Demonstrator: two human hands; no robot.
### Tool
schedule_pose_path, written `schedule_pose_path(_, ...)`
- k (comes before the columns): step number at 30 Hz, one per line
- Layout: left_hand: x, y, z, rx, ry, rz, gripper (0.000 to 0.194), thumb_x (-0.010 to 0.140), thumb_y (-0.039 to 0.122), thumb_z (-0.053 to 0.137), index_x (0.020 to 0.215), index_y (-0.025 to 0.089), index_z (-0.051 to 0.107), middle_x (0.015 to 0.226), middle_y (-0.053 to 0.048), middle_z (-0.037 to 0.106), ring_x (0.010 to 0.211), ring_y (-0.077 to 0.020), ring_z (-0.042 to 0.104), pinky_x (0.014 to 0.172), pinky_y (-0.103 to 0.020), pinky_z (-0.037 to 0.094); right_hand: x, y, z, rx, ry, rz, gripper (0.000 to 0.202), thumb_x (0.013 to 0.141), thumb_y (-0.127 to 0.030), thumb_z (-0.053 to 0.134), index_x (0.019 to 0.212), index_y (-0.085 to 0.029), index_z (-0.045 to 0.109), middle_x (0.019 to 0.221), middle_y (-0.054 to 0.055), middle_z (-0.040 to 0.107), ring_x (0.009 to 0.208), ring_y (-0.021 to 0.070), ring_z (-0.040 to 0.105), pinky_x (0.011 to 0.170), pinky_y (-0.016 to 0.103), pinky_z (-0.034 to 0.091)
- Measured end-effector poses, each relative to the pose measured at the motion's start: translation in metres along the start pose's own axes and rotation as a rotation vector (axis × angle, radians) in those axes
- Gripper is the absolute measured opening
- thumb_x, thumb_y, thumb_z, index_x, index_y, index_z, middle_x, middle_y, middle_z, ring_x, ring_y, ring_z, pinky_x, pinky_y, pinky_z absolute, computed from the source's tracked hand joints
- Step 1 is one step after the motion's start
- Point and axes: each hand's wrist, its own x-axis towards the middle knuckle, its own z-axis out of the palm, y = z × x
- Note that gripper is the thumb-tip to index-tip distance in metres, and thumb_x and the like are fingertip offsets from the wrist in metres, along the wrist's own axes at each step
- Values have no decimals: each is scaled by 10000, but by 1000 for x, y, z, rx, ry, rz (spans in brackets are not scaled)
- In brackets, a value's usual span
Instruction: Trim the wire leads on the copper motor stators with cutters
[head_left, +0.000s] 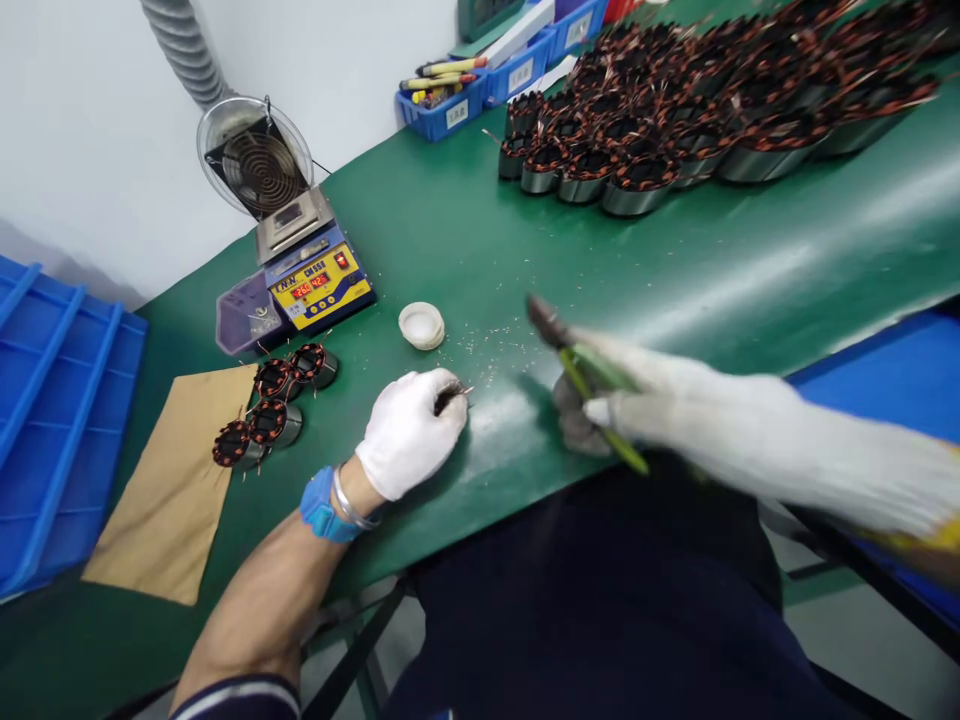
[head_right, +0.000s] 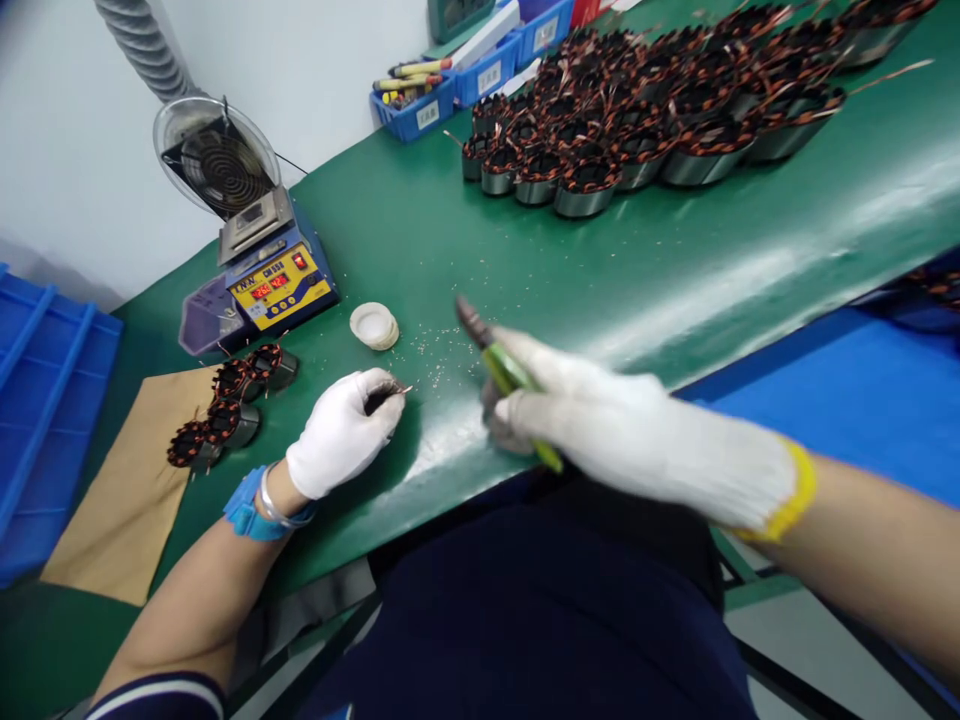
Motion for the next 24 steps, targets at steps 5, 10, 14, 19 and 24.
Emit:
schedule_pose_path(5,-1,1,0,38,-13,-21,130,913,203,536,841,224,641,827,-8,697,817,-185,620,743,-291,468,-19,-13,41,540,-403,138,693,866,-310,558,1533,-253,379,861,34,648,650,188,635,566,293,558)
schedule_pose_path(10,-1,2,0,27,-14,8,145,915,201,527,853,221,657,830,-9,693,809,-188,610,739,-302,464,-14,-12,41,428,-399,70,657,901,-307,586,1528,-248,400,799,26,632,627,169,598,498,232,487)
schedule_pose_path(14,-1,1,0,29,-17,15,159,914,208,514,825,224,645,800,-5,675,791,-188,593,721,-306,447,-12,-13,42,443,-416,97,639,917,-339,554,1529,-260,388,876,41,613,689,179,581,552,259,511)
schedule_pose_path(19,-1,0,0,42,-8,25,162,921,212,515,816,230,637,789,-2,665,783,-184,589,708,-303,439,-12,-17,44,505,-436,150,698,916,-366,567,1563,-276,321,914,37,571,707,177,557,600,285,533)
schedule_pose_path(24,-1,0,0,43,-9,26,164,914,207,512,807,232,635,785,-1,661,779,-185,586,708,-305,437,-12,-9,45,486,-416,104,664,919,-368,574,1543,-287,363,904,39,587,674,166,545,546,250,498)
